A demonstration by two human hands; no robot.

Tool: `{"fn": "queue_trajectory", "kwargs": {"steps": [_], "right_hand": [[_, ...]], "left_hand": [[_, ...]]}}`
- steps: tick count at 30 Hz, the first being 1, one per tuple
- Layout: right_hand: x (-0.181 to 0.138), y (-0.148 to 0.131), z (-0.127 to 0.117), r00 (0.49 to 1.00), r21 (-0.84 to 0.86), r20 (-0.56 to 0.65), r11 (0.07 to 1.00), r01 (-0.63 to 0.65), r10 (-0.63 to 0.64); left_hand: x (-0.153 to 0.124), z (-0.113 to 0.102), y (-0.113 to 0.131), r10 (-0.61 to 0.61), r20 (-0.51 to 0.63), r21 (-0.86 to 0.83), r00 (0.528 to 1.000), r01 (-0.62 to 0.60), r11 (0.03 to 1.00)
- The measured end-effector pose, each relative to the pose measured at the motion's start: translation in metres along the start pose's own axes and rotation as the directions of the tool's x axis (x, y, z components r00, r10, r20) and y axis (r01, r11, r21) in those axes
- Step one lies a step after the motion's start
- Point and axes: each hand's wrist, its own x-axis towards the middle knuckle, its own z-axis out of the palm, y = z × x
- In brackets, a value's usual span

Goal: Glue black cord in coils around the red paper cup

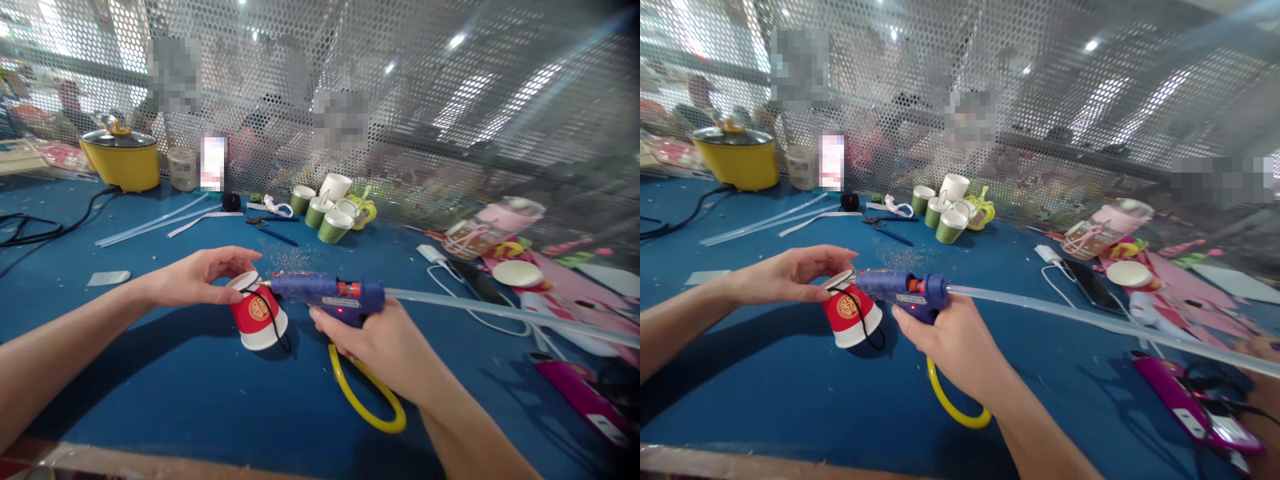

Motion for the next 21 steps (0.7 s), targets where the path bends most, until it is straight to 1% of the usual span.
{"fn": "queue_trajectory", "kwargs": {"steps": [2, 5, 13, 18, 21], "right_hand": [[0.0017, 0.0009, -0.0004, 1.000, 0.012, -0.018, 1.000, -0.018, 0.019], [0.0021, 0.0017, -0.0005, 0.999, 0.017, -0.032, 1.000, -0.012, 0.012], [-0.0032, -0.0007, -0.0002, 0.999, 0.043, 0.033, 0.999, 0.008, -0.010], [0.0021, -0.0003, -0.0010, 1.000, 0.060, -0.005, 0.998, -0.006, 0.006], [0.0043, 0.0018, -0.0006, 1.000, 0.057, -0.019, 0.998, -0.012, 0.013]], "left_hand": [[-0.0003, -0.0004, -0.0004, 0.003, 0.009, -0.007, 1.000, -0.003, 1.000], [-0.0005, -0.0015, -0.0012, 0.012, 0.020, -0.005, 1.000, -0.012, 1.000], [-0.0008, -0.0029, -0.0005, 0.000, 0.032, 0.002, 0.999, 0.000, 1.000], [-0.0011, -0.0030, 0.0008, 0.013, 0.042, -0.013, 0.999, -0.012, 1.000], [-0.0015, -0.0033, 0.0008, 0.001, 0.045, -0.016, 0.999, 0.000, 1.000]]}}
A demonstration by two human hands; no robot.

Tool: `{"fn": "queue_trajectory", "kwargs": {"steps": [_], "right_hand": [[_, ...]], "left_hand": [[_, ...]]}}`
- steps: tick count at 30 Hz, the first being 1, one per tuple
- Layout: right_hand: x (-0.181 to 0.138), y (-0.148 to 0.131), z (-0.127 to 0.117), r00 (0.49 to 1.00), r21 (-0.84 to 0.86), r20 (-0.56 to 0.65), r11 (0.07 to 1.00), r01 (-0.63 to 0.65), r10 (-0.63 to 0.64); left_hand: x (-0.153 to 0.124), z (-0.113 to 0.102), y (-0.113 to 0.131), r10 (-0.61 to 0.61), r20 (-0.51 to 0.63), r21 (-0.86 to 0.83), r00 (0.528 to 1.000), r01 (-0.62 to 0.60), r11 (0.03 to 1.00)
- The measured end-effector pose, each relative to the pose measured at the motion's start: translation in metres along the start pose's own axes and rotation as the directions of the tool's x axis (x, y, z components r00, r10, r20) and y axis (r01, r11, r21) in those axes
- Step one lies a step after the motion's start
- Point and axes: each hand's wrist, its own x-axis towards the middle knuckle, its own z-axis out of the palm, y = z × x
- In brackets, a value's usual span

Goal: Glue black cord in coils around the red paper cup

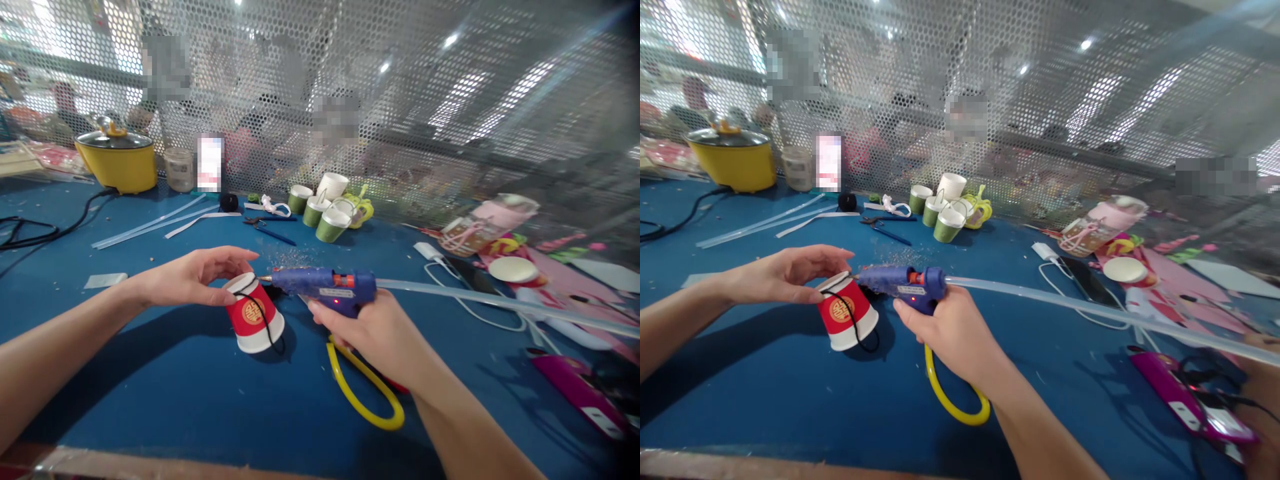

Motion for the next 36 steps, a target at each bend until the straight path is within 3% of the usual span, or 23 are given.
{"fn": "queue_trajectory", "kwargs": {"steps": [36], "right_hand": [[-0.0057, 0.0012, 0.0009, 0.999, -0.106, 0.005, 0.993, 0.046, -0.046]], "left_hand": [[0.0002, 0.0002, 0.0014, 0.010, 0.019, 0.013, 1.000, -0.010, 1.000]]}}
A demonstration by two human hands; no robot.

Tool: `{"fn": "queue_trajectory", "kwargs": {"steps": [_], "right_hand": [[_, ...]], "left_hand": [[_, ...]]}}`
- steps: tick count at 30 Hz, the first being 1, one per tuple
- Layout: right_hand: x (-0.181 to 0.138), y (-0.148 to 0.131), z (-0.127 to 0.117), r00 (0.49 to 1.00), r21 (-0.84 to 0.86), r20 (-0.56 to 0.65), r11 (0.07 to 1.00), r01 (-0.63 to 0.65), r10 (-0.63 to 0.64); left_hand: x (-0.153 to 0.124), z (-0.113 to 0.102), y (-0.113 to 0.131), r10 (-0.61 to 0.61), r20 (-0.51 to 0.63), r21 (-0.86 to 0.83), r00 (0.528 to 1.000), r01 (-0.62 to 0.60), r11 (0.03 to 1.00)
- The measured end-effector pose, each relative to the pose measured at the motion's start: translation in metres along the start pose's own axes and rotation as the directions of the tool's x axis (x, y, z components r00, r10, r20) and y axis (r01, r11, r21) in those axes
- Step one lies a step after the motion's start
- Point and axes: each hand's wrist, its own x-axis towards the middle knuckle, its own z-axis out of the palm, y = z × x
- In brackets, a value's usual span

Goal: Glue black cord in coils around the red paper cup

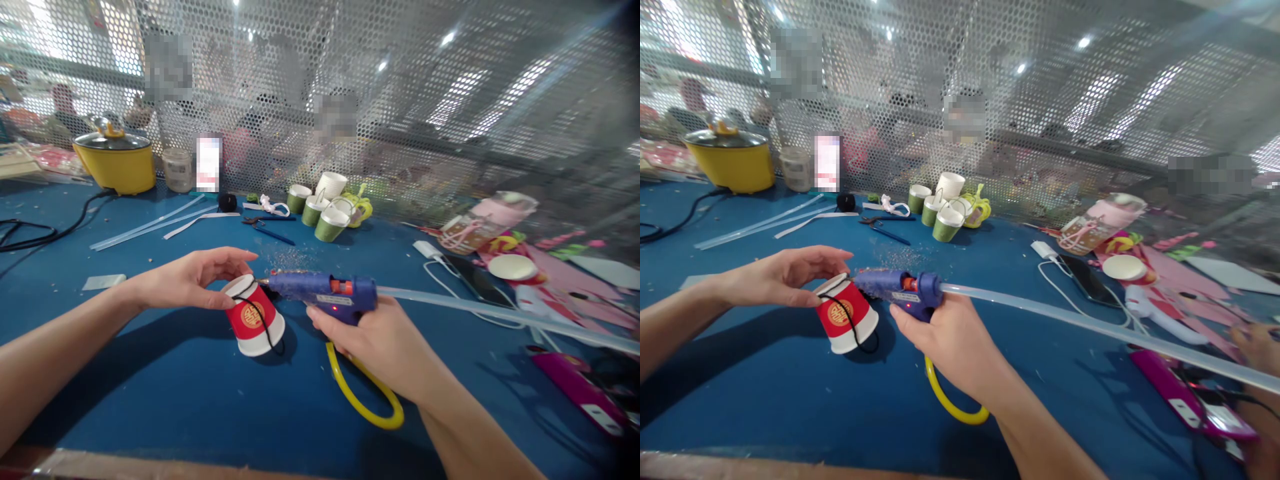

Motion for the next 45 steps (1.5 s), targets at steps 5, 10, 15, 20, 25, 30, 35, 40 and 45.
{"fn": "queue_trajectory", "kwargs": {"steps": [5, 10, 15, 20, 25, 30, 35, 40, 45], "right_hand": [[0.0005, 0.0007, -0.0004, 1.000, 0.022, 0.003, 1.000, -0.018, 0.018], [0.0008, 0.0011, -0.0004, 1.000, 0.025, -0.006, 0.999, -0.019, 0.020], [-0.0012, -0.0011, 0.0000, 1.000, 0.044, 0.013, 0.999, -0.021, 0.020], [-0.0028, -0.0018, 0.0005, 1.000, 0.058, 0.030, 0.998, -0.005, 0.004], [-0.0018, -0.0012, -0.0001, 1.000, 0.023, -0.008, 1.000, -0.003, 0.003], [-0.0043, -0.0015, 0.0013, 1.000, -0.004, 0.013, 1.000, 0.009, -0.009], [-0.0057, -0.0068, 0.0027, 0.998, -0.076, -0.027, 0.995, 0.062, -0.064], [-0.0055, -0.0073, 0.0052, 0.994, -0.074, -0.018, 0.992, 0.103, -0.105], [-0.0061, -0.0062, 0.0060, 0.992, -0.071, -0.021, 0.990, 0.124, -0.125]], "left_hand": [[0.0004, -0.0004, -0.0002, 0.002, 0.007, -0.005, 1.000, -0.002, 1.000], [0.0007, -0.0006, -0.0002, 0.007, 0.009, -0.009, 1.000, -0.007, 1.000], [0.0011, -0.0005, -0.0004, 0.005, -0.003, -0.004, 1.000, -0.005, 1.000], [0.0014, -0.0008, -0.0014, 0.011, -0.004, -0.009, 1.000, -0.011, 1.000], [0.0011, -0.0012, -0.0030, 0.015, -0.001, -0.022, 1.000, -0.015, 1.000], [0.0018, -0.0007, -0.0023, 0.006, -0.011, -0.023, 1.000, -0.007, 1.000], [0.0026, 0.0002, -0.0005, -0.003, -0.020, -0.019, 1.000, 0.003, 1.000], [0.0024, 0.0005, -0.0009, -0.005, -0.033, -0.016, 0.999, 0.005, 1.000], [0.0027, 0.0009, -0.0005, -0.005, -0.036, -0.011, 0.999, 0.004, 1.000]]}}
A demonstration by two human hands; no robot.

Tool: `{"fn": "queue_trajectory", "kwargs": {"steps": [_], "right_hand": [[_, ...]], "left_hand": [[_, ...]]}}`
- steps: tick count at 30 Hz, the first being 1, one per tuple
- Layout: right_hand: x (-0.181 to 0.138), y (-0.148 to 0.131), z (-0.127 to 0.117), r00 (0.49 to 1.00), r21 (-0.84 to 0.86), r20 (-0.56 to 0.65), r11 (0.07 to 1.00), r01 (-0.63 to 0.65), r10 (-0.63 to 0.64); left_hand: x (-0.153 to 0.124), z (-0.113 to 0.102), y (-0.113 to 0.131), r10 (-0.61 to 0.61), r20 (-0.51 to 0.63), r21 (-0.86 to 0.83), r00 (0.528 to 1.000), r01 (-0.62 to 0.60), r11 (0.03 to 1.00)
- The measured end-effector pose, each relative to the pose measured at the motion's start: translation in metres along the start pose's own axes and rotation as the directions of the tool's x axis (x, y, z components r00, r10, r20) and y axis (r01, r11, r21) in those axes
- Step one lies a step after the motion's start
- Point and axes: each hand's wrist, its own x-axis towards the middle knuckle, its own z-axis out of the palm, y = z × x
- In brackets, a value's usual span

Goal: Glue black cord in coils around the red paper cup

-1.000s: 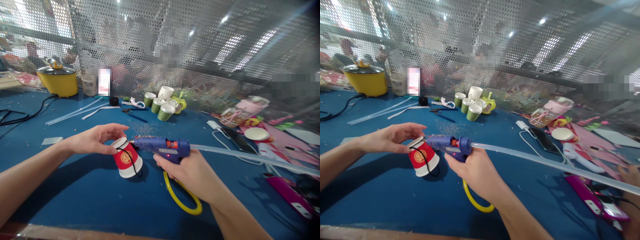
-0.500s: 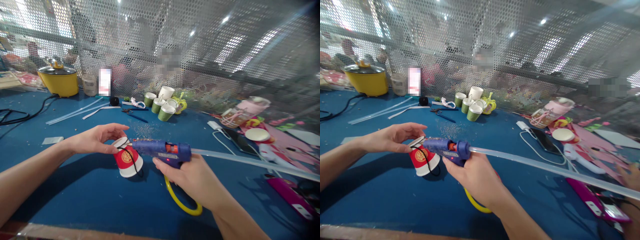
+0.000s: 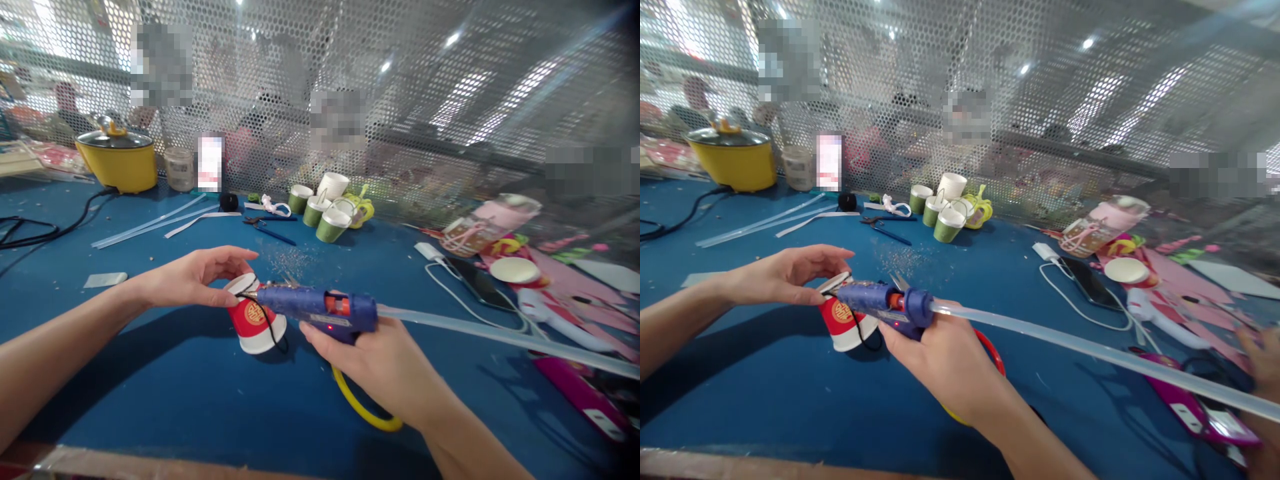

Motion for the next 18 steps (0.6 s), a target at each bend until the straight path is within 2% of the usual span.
{"fn": "queue_trajectory", "kwargs": {"steps": [10, 18], "right_hand": [[0.0043, 0.0059, -0.0061, 0.991, 0.084, 0.031, 0.988, -0.130, 0.127], [0.0090, 0.0057, -0.0056, 0.983, 0.135, 0.032, 0.974, -0.181, 0.179]], "left_hand": [[-0.0015, -0.0005, 0.0005, 0.012, 0.019, -0.018, 1.000, -0.012, 1.000], [-0.0023, -0.0023, -0.0010, 0.013, 0.044, -0.034, 0.999, -0.012, 0.999]]}}
